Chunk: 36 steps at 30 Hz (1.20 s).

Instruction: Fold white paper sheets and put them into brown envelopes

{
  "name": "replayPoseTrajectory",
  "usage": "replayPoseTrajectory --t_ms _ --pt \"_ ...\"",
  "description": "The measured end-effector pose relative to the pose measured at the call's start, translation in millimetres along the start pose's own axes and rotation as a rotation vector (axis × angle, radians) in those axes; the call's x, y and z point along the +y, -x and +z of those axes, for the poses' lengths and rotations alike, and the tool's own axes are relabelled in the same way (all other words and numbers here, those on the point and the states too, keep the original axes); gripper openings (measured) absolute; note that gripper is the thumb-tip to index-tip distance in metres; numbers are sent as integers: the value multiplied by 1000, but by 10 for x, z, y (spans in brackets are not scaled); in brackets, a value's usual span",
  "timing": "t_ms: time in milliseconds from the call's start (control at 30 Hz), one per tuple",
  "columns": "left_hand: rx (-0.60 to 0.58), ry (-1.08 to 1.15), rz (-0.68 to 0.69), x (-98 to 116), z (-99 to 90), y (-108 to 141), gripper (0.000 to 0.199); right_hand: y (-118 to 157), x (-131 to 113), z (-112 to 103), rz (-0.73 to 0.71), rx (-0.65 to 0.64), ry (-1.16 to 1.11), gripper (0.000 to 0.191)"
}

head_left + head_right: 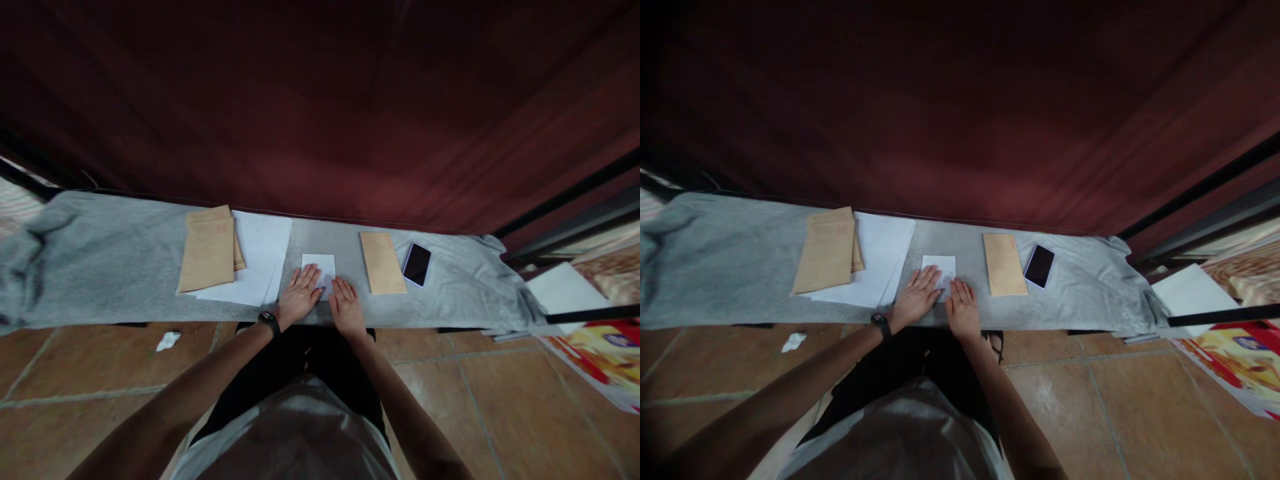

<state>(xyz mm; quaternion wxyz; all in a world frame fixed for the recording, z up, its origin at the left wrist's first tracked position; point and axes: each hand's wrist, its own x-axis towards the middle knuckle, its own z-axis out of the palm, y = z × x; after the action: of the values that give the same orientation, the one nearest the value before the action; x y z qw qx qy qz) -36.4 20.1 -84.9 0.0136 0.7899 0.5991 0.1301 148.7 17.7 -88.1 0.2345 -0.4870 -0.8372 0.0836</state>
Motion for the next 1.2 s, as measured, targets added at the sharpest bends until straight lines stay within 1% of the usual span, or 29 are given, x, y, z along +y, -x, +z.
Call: replayPoseTrajectory --t_ms 133,200,300,433,500,600,700,900,1033,1100,1200 --pt "50 7 -104 0 31 4 59 -178 -8 22 -58 -78 30 46" --pt "47 -1 -133 -3 47 -13 59 -212 -19 64 -63 -94 63 46" --pt "19 -19 -165 -13 70 -54 60 -243 -18 116 -49 -85 78 45" --pt "4 -49 -162 -18 90 -91 62 -383 -5 127 -14 -68 38 44" --pt "6 -57 -152 -14 94 -95 61 -494 -10 135 -22 -85 34 45" --pt "7 -58 -143 -11 98 -91 60 -638 -13 184 -35 -125 70 47" --pt "14 -49 -147 -17 108 -88 60 -707 20 254 -8 -129 118 49" --pt "21 -18 -156 -13 96 -90 62 -753 128 292 20 -118 136 53" --pt "6 -13 -169 6 67 -96 62 -745 98 255 52 -122 137 54" --pt "3 -18 -170 3 63 -97 61 -665 62 228 59 -120 138 53" --pt "3 -24 -165 -15 67 -92 59 -424 28 175 -6 -122 124 51"
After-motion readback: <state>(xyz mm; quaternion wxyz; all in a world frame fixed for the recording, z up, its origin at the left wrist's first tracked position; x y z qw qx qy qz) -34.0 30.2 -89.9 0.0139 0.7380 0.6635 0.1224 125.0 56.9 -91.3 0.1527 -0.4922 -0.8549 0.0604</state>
